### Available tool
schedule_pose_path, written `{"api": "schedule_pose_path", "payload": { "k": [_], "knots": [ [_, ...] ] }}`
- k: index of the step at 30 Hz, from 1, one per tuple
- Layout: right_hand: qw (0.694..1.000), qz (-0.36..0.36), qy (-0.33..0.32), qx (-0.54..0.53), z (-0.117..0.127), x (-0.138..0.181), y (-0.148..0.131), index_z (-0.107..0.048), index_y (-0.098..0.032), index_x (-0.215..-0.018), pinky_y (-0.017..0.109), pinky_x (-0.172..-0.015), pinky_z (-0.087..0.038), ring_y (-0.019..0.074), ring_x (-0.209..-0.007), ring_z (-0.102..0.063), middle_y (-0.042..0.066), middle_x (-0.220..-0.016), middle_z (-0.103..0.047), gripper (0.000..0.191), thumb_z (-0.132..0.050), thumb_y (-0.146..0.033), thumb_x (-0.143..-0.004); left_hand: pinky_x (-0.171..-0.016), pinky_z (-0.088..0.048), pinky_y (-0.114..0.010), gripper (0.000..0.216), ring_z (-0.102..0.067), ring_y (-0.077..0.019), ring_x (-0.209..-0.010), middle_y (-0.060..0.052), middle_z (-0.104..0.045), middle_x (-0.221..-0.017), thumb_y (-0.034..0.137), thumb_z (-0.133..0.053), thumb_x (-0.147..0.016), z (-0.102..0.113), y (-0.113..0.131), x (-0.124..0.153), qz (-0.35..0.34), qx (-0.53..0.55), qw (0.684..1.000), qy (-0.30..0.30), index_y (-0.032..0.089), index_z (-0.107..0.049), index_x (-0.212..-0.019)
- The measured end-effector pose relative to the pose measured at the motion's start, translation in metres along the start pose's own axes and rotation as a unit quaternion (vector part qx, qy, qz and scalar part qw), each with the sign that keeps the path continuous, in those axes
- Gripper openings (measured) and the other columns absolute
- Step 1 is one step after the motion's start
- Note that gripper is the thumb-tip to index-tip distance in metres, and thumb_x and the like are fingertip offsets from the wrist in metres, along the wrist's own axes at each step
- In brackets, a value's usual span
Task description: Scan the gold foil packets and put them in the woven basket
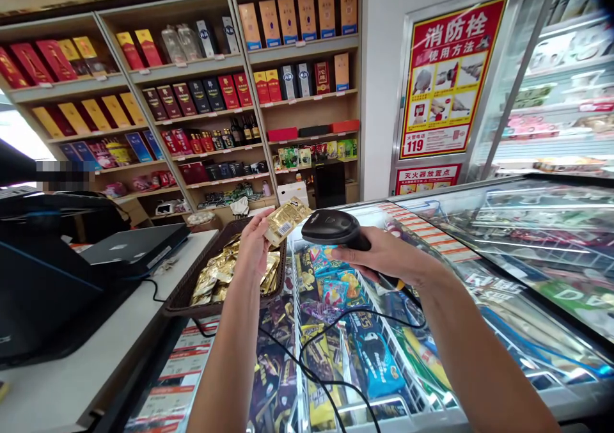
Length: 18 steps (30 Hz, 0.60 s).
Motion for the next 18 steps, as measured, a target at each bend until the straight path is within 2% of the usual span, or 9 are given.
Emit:
{"api": "schedule_pose_path", "payload": {
  "k": [5, 10, 18],
  "knots": [
    [1.000, 0.009, 0.003, 0.007, 0.0034, 0.0039, -0.0020, -0.054, -0.021, -0.075, 0.023, -0.043, -0.033, 0.0107, -0.042, -0.042, -0.004, -0.045, -0.049, 0.049, -0.069, -0.068, -0.077, -0.061, -0.048, -0.020, 0.040, -0.065, -0.0120, -0.072, -0.004, -0.072, -0.092, 0.037, -0.081, -0.067, 0.0003, 0.0002, -0.0014, -0.017, 0.009, 1.000, 0.011, 0.017, -0.070, -0.100],
    [1.000, -0.001, 0.000, 0.016, 0.0028, 0.0058, -0.0056, -0.055, -0.021, -0.076, 0.024, -0.042, -0.034, 0.0119, -0.042, -0.045, -0.005, -0.045, -0.050, 0.048, -0.071, -0.066, -0.075, -0.064, -0.049, -0.022, 0.042, -0.067, -0.0153, -0.078, -0.005, -0.073, -0.096, 0.041, -0.079, -0.069, 0.0019, 0.0001, -0.0022, -0.030, -0.014, 0.999, 0.017, 0.017, -0.070, -0.102],
    [1.000, 0.001, -0.005, 0.015, 0.0013, 0.0052, -0.0048, -0.059, -0.020, -0.085, 0.023, -0.042, -0.033, 0.0112, -0.041, -0.044, -0.006, -0.046, -0.049, 0.047, -0.069, -0.066, -0.078, -0.062, -0.049, -0.024, 0.045, -0.066, -0.0169, -0.076, -0.006, -0.072, -0.095, 0.044, -0.077, -0.069, -0.0009, 0.0011, -0.0017, -0.028, -0.036, 0.999, 0.017, 0.018, -0.068, -0.105]
  ]
}}
Point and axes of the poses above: each hand's wrist, its own x-axis away from the middle knuckle, its own z-axis out of the back of the hand, y = z × x, the point moved 9 cm from there along -x, towards the middle knuckle
